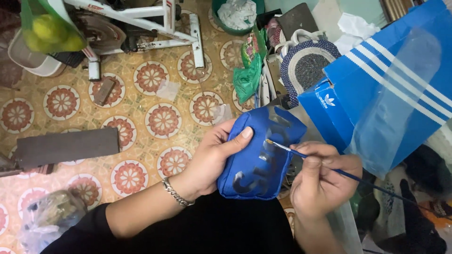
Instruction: Using a fine paintbrush to detail or touch up the logo on a blue pouch.
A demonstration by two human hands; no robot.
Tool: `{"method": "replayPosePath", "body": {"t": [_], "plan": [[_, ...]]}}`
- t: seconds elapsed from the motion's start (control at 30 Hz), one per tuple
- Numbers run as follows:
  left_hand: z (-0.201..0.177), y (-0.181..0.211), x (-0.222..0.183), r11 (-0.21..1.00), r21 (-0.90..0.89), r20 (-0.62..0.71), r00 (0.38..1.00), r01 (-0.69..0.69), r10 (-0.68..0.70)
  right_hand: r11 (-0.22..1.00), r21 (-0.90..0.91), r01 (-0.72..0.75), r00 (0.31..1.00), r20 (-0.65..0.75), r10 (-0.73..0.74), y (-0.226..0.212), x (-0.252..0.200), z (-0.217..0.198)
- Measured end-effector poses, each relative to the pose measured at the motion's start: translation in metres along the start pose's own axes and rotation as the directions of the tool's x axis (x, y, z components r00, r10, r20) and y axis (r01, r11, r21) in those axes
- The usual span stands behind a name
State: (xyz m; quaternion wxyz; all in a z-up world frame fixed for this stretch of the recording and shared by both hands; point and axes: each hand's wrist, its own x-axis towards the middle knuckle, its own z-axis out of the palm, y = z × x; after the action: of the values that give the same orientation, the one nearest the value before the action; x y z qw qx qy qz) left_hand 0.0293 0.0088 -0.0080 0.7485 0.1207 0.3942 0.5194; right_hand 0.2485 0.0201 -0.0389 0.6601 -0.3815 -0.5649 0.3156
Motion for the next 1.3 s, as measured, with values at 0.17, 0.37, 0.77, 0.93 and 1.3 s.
{"method": "replayPosePath", "body": {"t": [0.17,0.37,0.77,0.93,1.3], "plan": [[0.0,-0.003,0.002,1.0,0.007,0.009,1.0,-0.03,0.03,0.996,-0.083,0.026,0.999,0.031,-0.023,-0.003,0.003,0.0],[-0.001,-0.002,0.004,1.0,0.007,0.003,1.0,-0.016,0.016,0.994,-0.082,0.069,0.997,0.03,-0.067,0.001,0.001,-0.005],[-0.001,-0.004,0.006,1.0,-0.013,0.007,1.0,-0.024,0.024,0.98,-0.155,0.124,0.99,0.092,-0.111,-0.008,0.005,-0.002],[-0.003,-0.004,0.006,1.0,-0.013,0.0,1.0,-0.017,0.017,0.975,-0.165,0.147,0.988,0.062,-0.138,-0.004,0.002,-0.007],[-0.002,-0.003,0.004,1.0,0.003,0.009,1.0,-0.027,0.027,0.947,-0.219,0.233,0.971,0.101,-0.216,-0.014,0.003,-0.009]]}}
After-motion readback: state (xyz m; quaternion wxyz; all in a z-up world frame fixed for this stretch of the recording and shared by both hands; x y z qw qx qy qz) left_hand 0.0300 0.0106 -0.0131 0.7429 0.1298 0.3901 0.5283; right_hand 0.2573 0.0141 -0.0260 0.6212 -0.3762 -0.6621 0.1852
